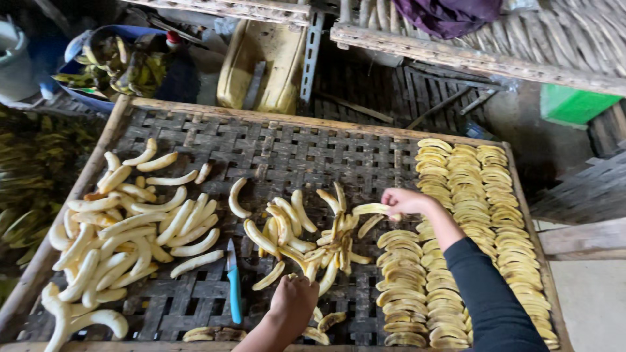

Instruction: The person sits at a woven bamboo tray and arranges peeled banana halves one at a time into neat rows on the right side of the tray, picking each piece from a loose pile on the left. A small knife rests on the tray but the person handles the bananas by hand throughout.

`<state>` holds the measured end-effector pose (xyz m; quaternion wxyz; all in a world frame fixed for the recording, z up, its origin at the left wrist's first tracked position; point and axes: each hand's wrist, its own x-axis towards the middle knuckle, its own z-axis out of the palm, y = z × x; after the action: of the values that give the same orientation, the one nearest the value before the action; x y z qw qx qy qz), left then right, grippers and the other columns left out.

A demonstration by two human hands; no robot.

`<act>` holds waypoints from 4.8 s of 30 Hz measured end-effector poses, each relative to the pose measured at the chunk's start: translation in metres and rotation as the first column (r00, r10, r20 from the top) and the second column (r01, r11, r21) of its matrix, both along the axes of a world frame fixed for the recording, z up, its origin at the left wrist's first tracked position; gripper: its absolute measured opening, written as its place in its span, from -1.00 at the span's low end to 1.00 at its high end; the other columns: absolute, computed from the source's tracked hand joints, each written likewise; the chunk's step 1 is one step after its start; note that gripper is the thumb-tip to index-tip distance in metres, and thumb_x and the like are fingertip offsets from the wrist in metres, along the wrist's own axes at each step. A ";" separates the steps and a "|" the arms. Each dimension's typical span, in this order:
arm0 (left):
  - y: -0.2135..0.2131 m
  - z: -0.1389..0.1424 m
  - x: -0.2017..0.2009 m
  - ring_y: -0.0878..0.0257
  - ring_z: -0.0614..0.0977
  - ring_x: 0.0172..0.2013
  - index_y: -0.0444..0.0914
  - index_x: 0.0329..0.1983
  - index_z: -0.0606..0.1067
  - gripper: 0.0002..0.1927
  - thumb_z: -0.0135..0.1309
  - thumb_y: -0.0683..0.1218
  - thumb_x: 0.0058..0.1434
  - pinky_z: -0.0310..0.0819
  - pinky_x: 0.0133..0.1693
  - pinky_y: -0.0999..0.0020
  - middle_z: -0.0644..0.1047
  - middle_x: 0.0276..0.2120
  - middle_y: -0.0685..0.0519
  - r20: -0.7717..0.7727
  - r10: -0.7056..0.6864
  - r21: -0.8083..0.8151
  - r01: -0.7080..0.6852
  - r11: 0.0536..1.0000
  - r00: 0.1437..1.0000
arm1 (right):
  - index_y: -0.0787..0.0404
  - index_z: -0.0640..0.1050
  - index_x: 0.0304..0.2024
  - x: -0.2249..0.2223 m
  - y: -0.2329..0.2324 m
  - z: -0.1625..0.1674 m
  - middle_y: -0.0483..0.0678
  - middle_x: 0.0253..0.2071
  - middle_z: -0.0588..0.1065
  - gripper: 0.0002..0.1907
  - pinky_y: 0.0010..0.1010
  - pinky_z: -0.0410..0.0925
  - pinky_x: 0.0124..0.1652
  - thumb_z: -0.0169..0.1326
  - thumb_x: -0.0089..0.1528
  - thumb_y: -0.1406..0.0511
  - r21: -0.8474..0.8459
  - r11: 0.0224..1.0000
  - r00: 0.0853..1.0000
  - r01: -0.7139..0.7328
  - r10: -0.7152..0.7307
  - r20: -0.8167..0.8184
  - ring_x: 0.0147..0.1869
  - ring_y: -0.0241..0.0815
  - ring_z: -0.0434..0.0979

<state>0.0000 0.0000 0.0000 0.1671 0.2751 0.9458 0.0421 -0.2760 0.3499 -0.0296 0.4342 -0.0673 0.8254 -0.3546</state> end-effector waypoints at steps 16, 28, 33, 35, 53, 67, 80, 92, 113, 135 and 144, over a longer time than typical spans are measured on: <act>-0.002 0.004 -0.005 0.03 0.62 -0.09 -0.27 -0.03 0.46 -0.51 0.35 0.00 0.02 0.38 0.00 0.11 0.59 -0.16 -0.05 0.098 -0.011 -0.099 0.021 0.995 0.995 | 0.23 0.64 -0.19 0.023 0.039 -0.011 -0.08 -0.26 0.64 -0.74 -0.47 0.46 -0.20 0.35 0.07 0.40 0.265 0.947 0.954 -0.180 0.233 -0.188 -0.19 -0.29 0.62; 0.001 -0.002 -0.002 0.02 0.62 -0.11 -0.28 -0.01 0.46 -0.55 0.27 -0.03 0.07 0.40 -0.05 0.11 0.59 -0.16 -0.08 0.034 -0.017 -0.112 0.020 0.994 0.999 | 0.16 0.47 -0.41 0.046 -0.063 -0.035 -0.05 -0.25 0.47 -0.72 -0.30 0.33 -0.17 0.37 0.02 0.36 0.435 0.772 0.660 -0.464 0.629 -0.412 -0.13 -0.17 0.40; 0.003 -0.011 0.002 0.03 0.63 -0.13 -0.27 -0.03 0.47 -0.66 0.18 -0.10 0.13 0.41 -0.07 0.13 0.59 -0.17 -0.07 0.008 -0.010 -0.108 0.011 0.994 1.000 | 0.17 0.44 -0.31 0.020 -0.042 -0.011 -0.04 -0.32 0.53 -0.85 -0.46 0.39 -0.34 0.19 0.24 0.33 0.152 0.957 0.913 -0.249 0.284 -0.294 -0.30 -0.23 0.49; 0.004 -0.013 0.004 0.04 0.63 -0.13 -0.27 -0.04 0.48 -0.70 0.16 -0.12 0.16 0.41 -0.06 0.12 0.59 -0.19 -0.06 -0.001 -0.003 -0.107 0.003 0.994 1.000 | 0.08 0.49 -0.23 0.007 -0.026 0.001 -0.10 -0.27 0.55 -0.95 -0.54 0.46 -0.32 0.11 0.28 0.31 0.092 0.992 0.947 -0.089 0.113 -0.301 -0.29 -0.28 0.53; 0.006 0.013 0.013 0.05 0.63 -0.14 -0.23 -0.09 0.49 -0.74 0.15 -0.14 0.15 0.40 -0.08 0.14 0.60 -0.19 -0.05 0.052 -0.003 -0.095 0.008 0.995 0.999 | 0.22 0.64 -0.23 0.028 0.024 0.012 -0.13 -0.34 0.59 -0.87 -0.43 0.43 -0.20 0.24 0.14 0.40 0.100 0.976 0.935 -0.192 0.213 -0.285 -0.23 -0.34 0.52; 0.006 0.023 0.022 0.06 0.62 -0.10 -0.26 -0.06 0.49 -0.66 0.23 -0.10 0.11 0.38 -0.07 0.12 0.59 -0.17 -0.04 0.114 -0.004 -0.097 0.016 0.995 0.993 | 0.15 0.53 -0.07 0.022 -0.065 0.022 -0.11 -0.02 0.51 -0.86 -0.37 0.47 -0.02 0.04 0.36 0.26 0.290 0.952 0.890 -0.098 0.214 -0.402 -0.01 -0.20 0.57; -0.002 0.042 0.030 0.02 0.61 -0.07 -0.28 -0.03 0.48 -0.69 0.17 -0.13 0.17 0.36 0.01 0.09 0.59 -0.13 -0.10 0.103 0.014 -0.119 -0.002 0.993 0.995 | 0.06 -0.21 0.55 0.083 -0.252 0.032 -0.02 -0.50 0.40 0.13 -0.35 0.31 -0.51 0.18 0.14 0.51 0.264 0.940 0.886 -0.216 0.302 -0.353 -0.52 -0.20 0.35; 0.015 -0.005 0.051 0.06 0.61 -0.09 -0.29 0.01 0.47 -0.64 0.16 -0.11 0.15 0.38 -0.04 0.15 0.59 -0.15 -0.06 0.132 0.010 -0.130 0.007 0.991 0.991 | 0.13 0.38 0.26 0.082 -0.191 -0.020 0.08 -0.23 0.53 -0.39 -0.36 0.49 -0.40 0.17 0.15 0.47 0.215 0.976 0.843 -0.038 0.147 -0.517 -0.34 -0.13 0.55; 0.007 -0.014 0.045 0.06 0.62 -0.10 -0.22 -0.10 0.51 -0.72 0.21 -0.11 0.13 0.39 -0.07 0.13 0.59 -0.18 -0.03 0.124 0.019 -0.121 -0.004 0.993 0.992 | 0.21 0.59 -0.01 0.040 0.045 -0.008 -0.08 -0.18 0.61 -0.65 -0.41 0.37 -0.11 0.17 0.27 0.13 0.151 0.969 0.962 -0.195 0.219 -0.162 -0.14 -0.25 0.49; 0.007 -0.016 0.031 0.06 0.62 -0.12 -0.25 -0.07 0.49 -0.69 0.21 -0.14 0.11 0.37 -0.05 0.17 0.60 -0.19 -0.04 0.130 0.013 -0.142 0.006 0.990 0.991 | 0.13 0.43 -0.09 0.037 -0.069 -0.033 -0.05 -0.26 0.54 -0.67 -0.35 0.47 -0.32 0.28 0.17 0.36 0.443 0.885 0.905 -0.145 0.299 -0.303 -0.27 -0.14 0.57; 0.002 -0.024 0.029 0.07 0.62 -0.10 -0.24 -0.05 0.48 -0.49 0.39 0.03 -0.01 0.36 -0.06 0.15 0.59 -0.18 -0.02 0.177 0.020 -0.128 0.003 0.992 0.984 | 0.24 0.37 -0.18 0.002 -0.051 -0.026 -0.05 -0.30 0.49 -0.55 -0.41 0.38 -0.40 0.36 0.03 0.37 0.075 0.997 0.975 0.017 0.000 -0.222 -0.32 -0.17 0.51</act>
<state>0.0294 0.0021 -0.0245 0.2679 0.2550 0.9291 0.0066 -0.2743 0.2988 -0.0560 0.3401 -0.0861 0.8819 -0.3149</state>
